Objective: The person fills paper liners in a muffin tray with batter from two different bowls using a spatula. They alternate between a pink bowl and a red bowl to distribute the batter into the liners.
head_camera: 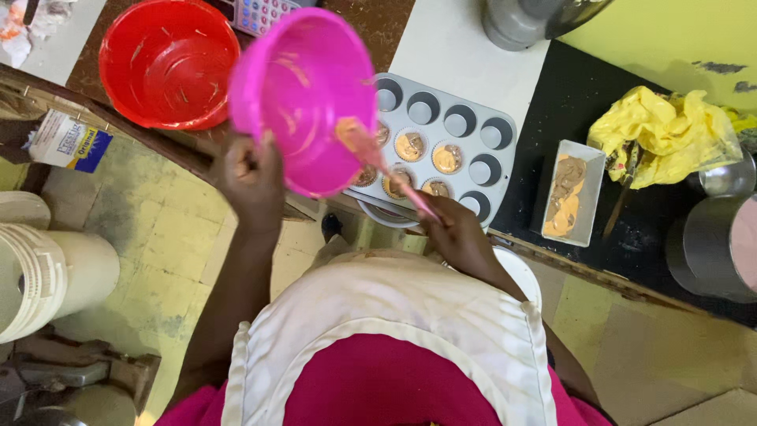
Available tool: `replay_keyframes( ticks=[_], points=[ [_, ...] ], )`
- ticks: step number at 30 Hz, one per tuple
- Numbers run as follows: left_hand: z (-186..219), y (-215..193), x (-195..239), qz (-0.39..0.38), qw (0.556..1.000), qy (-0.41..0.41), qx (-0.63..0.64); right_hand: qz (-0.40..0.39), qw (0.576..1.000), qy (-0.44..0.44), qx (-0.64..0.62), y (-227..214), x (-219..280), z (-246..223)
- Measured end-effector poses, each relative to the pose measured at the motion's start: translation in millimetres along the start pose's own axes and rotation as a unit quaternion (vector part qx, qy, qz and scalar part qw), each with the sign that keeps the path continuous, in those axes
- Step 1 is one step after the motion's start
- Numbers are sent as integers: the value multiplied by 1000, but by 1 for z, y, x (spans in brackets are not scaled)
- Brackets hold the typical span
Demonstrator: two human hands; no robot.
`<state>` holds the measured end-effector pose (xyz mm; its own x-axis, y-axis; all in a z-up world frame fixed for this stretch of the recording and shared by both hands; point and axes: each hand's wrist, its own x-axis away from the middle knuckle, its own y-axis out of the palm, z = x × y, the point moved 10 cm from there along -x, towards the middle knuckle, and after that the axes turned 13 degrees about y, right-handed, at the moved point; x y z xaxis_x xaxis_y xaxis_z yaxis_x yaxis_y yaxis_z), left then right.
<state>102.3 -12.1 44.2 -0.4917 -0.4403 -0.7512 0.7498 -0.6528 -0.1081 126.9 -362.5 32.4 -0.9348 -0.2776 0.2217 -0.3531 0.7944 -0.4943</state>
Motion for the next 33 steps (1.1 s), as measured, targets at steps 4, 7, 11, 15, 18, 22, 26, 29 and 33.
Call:
replay_keyframes(
  ticks=[4,7,11,15,18,22,26,29,33],
  points=[
    [18,44,-12,-19,997,10,78,16,966,-134,221,32,11,-11],
    [43,47,-41,-11,995,41,91,26,952,-166,255,21,22,-18],
    [19,45,-39,-1,993,87,78,23,948,-197,247,-10,36,-38],
    [24,53,-26,-4,990,29,137,-19,994,-103,11,-25,23,-2],
    [-10,59,-3,-2,987,-16,161,-65,983,-32,-170,1,4,53],
    [-11,34,-31,42,983,-31,174,-48,983,61,-169,25,-12,124],
    [-57,13,-34,63,986,-50,148,77,996,27,-25,-27,7,113],
    [-68,22,-25,25,983,-93,153,191,980,-51,-2,-72,13,86],
    [-35,40,-25,-2,984,-83,156,210,967,-113,89,-77,-2,81]
  ],
)
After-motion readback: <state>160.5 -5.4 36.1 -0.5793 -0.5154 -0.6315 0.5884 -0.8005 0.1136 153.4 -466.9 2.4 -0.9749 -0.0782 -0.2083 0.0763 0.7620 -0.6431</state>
